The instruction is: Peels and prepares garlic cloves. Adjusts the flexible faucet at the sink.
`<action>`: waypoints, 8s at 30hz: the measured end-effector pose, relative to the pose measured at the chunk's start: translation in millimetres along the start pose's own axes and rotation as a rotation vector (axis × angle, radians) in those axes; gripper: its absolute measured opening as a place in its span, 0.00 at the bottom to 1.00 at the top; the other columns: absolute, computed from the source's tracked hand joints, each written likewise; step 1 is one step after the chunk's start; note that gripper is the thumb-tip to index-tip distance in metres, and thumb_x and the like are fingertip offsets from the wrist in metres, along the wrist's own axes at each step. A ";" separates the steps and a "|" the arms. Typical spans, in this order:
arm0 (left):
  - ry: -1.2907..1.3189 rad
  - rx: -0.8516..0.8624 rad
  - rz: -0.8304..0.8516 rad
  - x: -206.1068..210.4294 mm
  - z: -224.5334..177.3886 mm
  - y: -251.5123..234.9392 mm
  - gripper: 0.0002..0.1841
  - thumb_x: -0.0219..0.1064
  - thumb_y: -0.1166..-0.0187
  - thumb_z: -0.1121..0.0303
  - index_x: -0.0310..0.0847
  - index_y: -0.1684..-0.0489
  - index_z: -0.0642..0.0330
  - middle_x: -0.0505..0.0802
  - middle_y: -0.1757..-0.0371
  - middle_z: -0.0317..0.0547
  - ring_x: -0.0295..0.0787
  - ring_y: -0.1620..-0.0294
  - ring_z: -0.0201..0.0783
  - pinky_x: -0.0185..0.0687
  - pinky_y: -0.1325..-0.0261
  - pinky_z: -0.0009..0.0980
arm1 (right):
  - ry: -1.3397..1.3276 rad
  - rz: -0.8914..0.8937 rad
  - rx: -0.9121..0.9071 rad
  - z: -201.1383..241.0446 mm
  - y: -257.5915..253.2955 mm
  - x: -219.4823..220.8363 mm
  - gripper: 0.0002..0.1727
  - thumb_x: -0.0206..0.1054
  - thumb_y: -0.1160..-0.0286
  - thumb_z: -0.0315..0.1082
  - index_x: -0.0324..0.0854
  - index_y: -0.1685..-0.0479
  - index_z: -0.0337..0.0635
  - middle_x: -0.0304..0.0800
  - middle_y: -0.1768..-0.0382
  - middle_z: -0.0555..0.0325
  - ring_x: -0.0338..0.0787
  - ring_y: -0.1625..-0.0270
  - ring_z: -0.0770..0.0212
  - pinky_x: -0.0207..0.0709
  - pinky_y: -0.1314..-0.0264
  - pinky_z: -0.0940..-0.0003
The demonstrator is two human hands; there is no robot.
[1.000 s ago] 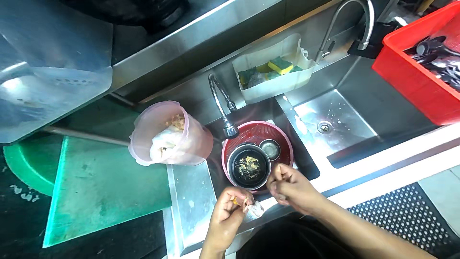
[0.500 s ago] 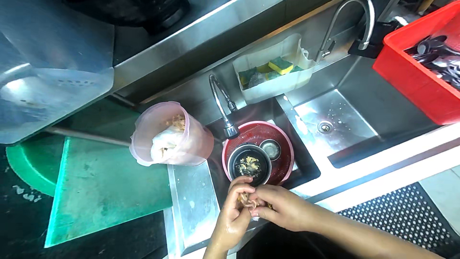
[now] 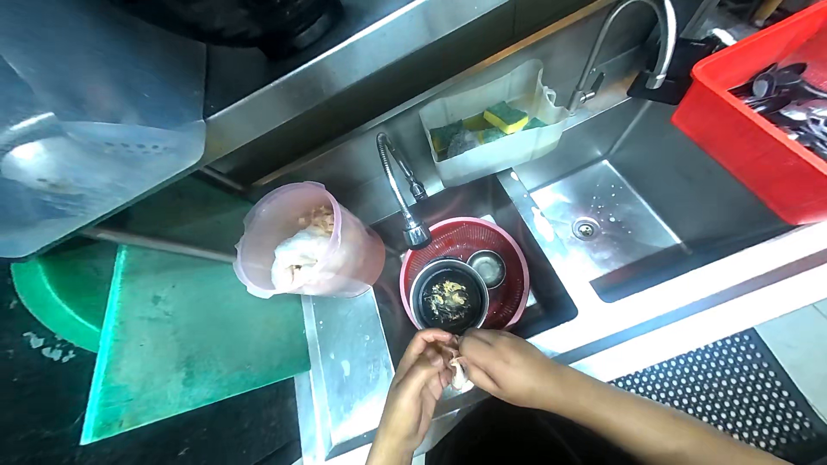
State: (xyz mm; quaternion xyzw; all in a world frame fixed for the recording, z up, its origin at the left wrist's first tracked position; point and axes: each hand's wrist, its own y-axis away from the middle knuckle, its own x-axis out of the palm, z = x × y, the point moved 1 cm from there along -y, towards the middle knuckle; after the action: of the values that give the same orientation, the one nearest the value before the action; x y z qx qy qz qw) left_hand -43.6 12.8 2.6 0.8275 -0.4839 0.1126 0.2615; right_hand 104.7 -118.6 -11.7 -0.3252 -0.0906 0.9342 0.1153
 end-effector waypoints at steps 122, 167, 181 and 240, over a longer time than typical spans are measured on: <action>-1.052 0.308 0.065 32.5 7.3 -9.4 0.34 0.52 0.12 0.73 0.42 0.06 0.67 0.91 0.48 0.48 0.89 0.57 0.31 0.89 0.48 0.30 | -0.277 0.228 0.218 -20.7 -10.6 -22.1 0.21 0.54 0.08 0.49 0.76 0.49 0.36 0.84 0.61 0.47 0.87 0.56 0.54 0.82 0.47 0.57; -0.499 0.518 -0.132 21.6 14.3 -21.5 0.15 0.72 0.22 0.68 0.81 0.38 0.57 0.88 0.48 0.45 0.88 0.54 0.34 0.89 0.51 0.28 | -0.654 -0.160 0.287 -2.6 2.9 -31.0 0.08 0.66 0.16 0.37 0.86 0.55 0.42 0.89 0.63 0.63 0.85 0.63 0.76 0.80 0.57 0.80; -0.206 0.251 -0.291 44.2 6.8 -4.4 0.08 0.68 0.21 0.74 0.87 0.54 0.73 0.94 0.61 0.57 0.95 0.62 0.43 0.94 0.49 0.41 | -0.366 -0.388 0.034 -4.3 10.2 -7.1 0.08 0.66 0.16 0.33 0.89 0.55 0.41 0.90 0.59 0.56 0.88 0.56 0.68 0.85 0.51 0.75; -0.145 0.076 -0.164 35.6 21.0 -12.5 0.20 0.70 0.19 0.61 0.74 0.43 0.70 0.92 0.54 0.56 0.94 0.55 0.46 0.92 0.47 0.45 | -1.240 -0.284 0.674 -1.8 8.1 -11.9 0.05 0.55 0.11 0.34 0.74 0.48 0.44 0.79 0.71 0.62 0.73 0.79 0.72 0.67 0.78 0.78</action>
State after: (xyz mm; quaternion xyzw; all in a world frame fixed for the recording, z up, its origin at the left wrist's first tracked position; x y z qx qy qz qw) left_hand -16.3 -20.0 -3.4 0.8795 -0.4278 0.0490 0.2026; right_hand 113.6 -129.4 -8.1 0.3332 0.1125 0.9002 0.2570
